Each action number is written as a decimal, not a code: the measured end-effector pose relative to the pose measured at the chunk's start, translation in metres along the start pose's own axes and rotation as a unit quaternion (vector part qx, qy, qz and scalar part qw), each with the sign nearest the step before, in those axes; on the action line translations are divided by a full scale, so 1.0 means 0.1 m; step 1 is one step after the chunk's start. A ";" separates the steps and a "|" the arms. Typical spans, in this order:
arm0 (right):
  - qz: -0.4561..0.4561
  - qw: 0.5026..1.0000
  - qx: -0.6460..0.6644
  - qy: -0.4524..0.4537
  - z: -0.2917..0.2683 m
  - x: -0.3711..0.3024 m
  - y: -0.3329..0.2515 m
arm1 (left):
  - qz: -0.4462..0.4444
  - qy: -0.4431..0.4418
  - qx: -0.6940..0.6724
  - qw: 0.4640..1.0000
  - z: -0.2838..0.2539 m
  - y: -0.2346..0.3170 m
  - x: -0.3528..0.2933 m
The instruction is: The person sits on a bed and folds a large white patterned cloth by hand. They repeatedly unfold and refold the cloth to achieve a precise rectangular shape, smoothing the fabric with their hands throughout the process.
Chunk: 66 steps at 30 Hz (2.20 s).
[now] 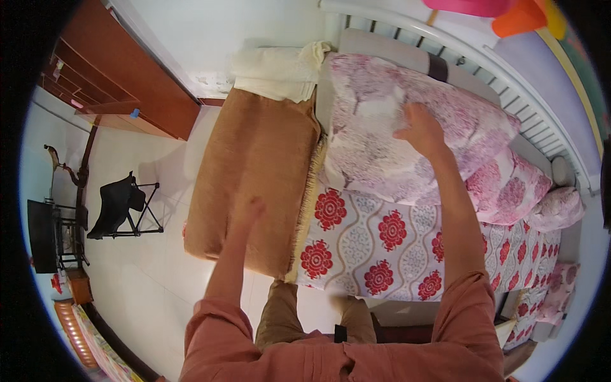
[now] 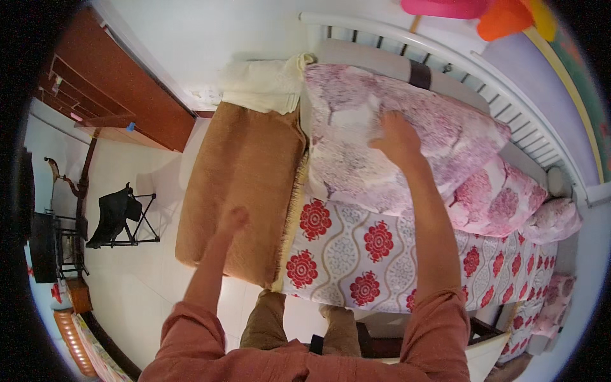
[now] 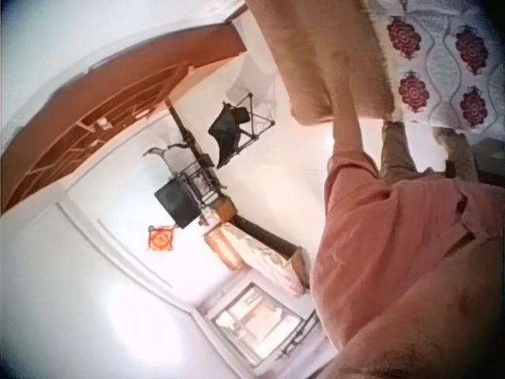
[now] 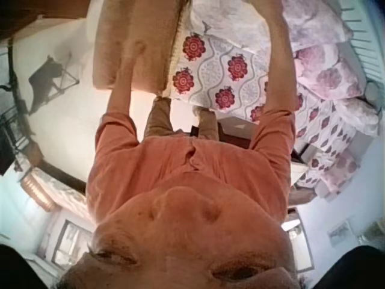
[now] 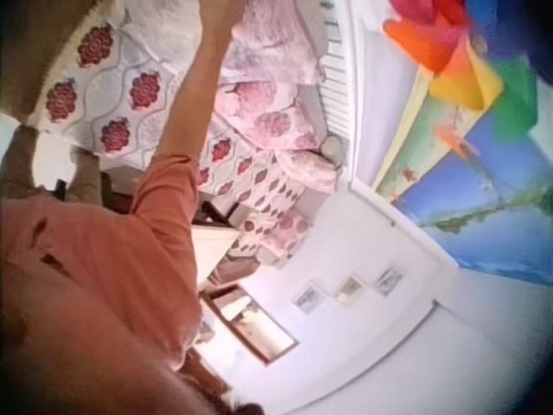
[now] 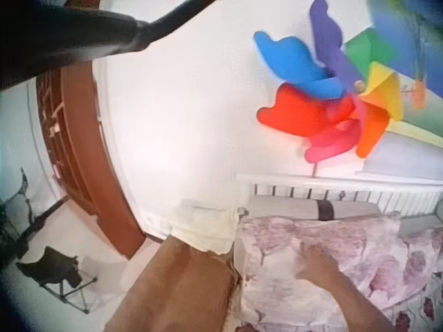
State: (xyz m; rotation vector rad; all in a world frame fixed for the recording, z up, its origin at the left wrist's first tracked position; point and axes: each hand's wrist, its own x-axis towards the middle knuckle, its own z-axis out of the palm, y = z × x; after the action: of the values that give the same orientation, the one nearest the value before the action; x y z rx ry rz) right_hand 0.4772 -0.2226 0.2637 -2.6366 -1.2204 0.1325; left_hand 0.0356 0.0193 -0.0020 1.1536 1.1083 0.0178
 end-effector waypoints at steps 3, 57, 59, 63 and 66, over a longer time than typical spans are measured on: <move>0.054 0.997 -0.046 0.000 0.34 0.64 -0.49 | 0.147 0.075 -0.049 0.985 -0.79 1.49 0.99; 0.446 0.829 0.286 -0.177 3.64 -3.09 -0.87 | 0.018 0.142 0.316 0.938 -0.72 -0.75 -0.33; 0.413 0.837 0.349 -0.084 3.64 -3.17 -0.86 | -0.106 0.069 0.143 0.981 -0.33 -0.39 -0.43; 0.406 0.703 0.584 0.011 2.39 -3.20 -0.69 | -0.091 -0.075 0.013 0.993 0.24 0.27 -0.80; 0.411 0.699 0.577 0.095 1.19 -3.40 -0.34 | -0.007 -0.143 0.011 0.990 0.80 0.93 -1.16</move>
State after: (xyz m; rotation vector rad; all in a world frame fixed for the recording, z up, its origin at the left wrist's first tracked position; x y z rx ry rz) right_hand 0.2106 -0.4391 0.1515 -1.6950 0.2661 0.5378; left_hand 0.0795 -0.0551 0.1429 1.1275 0.8635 -0.1664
